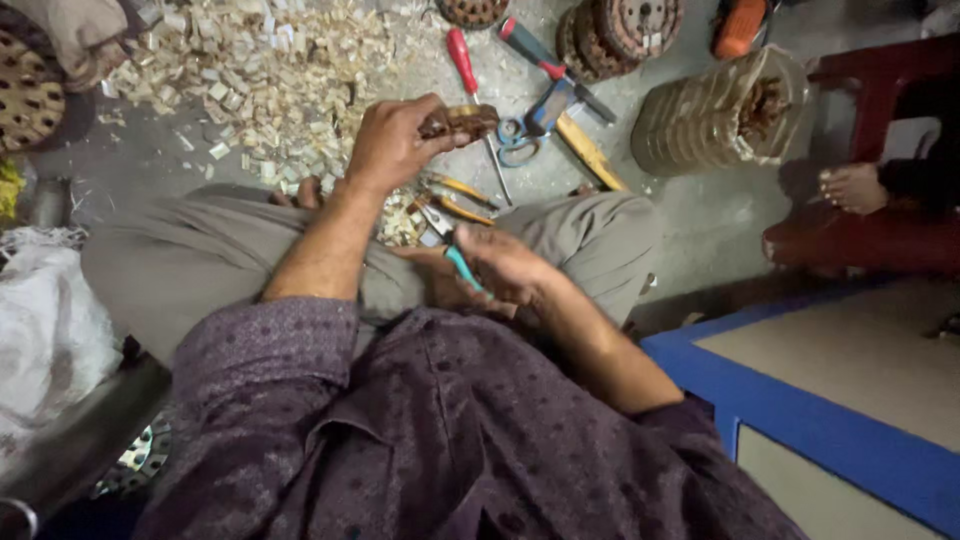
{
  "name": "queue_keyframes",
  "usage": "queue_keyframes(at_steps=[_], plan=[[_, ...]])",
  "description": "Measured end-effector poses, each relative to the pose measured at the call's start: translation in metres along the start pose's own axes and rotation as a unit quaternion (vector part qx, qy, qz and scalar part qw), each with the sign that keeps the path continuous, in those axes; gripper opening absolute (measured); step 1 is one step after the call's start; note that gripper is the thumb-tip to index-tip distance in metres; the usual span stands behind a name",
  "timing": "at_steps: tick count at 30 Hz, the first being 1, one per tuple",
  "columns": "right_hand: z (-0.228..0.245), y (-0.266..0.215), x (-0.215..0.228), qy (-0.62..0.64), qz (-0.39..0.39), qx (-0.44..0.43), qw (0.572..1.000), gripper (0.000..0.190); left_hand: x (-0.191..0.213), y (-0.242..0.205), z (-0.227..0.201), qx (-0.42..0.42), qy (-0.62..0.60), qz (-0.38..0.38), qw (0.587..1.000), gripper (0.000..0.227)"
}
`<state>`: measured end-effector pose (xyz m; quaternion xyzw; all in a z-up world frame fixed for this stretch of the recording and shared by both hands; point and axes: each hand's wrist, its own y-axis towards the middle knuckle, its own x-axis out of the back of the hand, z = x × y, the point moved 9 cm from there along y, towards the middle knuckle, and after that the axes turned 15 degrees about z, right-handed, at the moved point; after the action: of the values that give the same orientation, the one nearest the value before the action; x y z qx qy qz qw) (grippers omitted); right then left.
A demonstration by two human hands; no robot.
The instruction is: The person sits on the floor and uses pliers to insert small white insulating pieces into the slots of a circular motor stator. They rotate the stator to access different slots and occasionally switch tools to adjust the pieces.
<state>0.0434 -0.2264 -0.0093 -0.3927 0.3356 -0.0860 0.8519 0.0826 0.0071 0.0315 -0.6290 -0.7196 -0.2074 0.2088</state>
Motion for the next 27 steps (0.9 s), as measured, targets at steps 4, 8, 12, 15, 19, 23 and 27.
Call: queue_keyframes(at_steps=[4, 8, 12, 15, 19, 23, 27], plan=[[0.032, -0.023, 0.012, -0.090, -0.050, 0.173, 0.980, 0.034, 0.002, 0.000, 0.048, 0.116, -0.143, -0.112, 0.977, 0.044], [0.063, -0.111, 0.118, -0.151, -0.352, 0.277, 0.881, 0.034, 0.005, -0.009, 0.081, 0.132, -0.390, -0.224, 0.883, 0.058], [0.119, -0.197, 0.191, 0.006, -0.270, 0.521, 0.810, 0.035, -0.003, -0.008, 0.072, 0.105, -0.618, -0.194, 0.755, 0.050], [0.134, -0.207, 0.220, 0.203, -0.176, 0.519, 0.812, 0.032, -0.011, -0.020, 0.068, 0.202, -0.653, -0.207, 0.700, 0.047], [0.122, -0.174, 0.186, 0.228, -0.114, 0.498, 0.829, 0.038, -0.011, -0.020, 0.065, 0.196, -0.684, -0.194, 0.675, 0.048], [0.087, -0.099, 0.122, 0.086, -0.131, 0.419, 0.894, 0.034, -0.015, -0.010, 0.067, 0.118, -0.688, -0.174, 0.695, 0.052], [0.090, -0.049, 0.048, -0.202, -0.158, 0.340, 0.905, 0.037, -0.011, -0.010, 0.073, 0.087, -0.673, -0.208, 0.705, 0.060]])
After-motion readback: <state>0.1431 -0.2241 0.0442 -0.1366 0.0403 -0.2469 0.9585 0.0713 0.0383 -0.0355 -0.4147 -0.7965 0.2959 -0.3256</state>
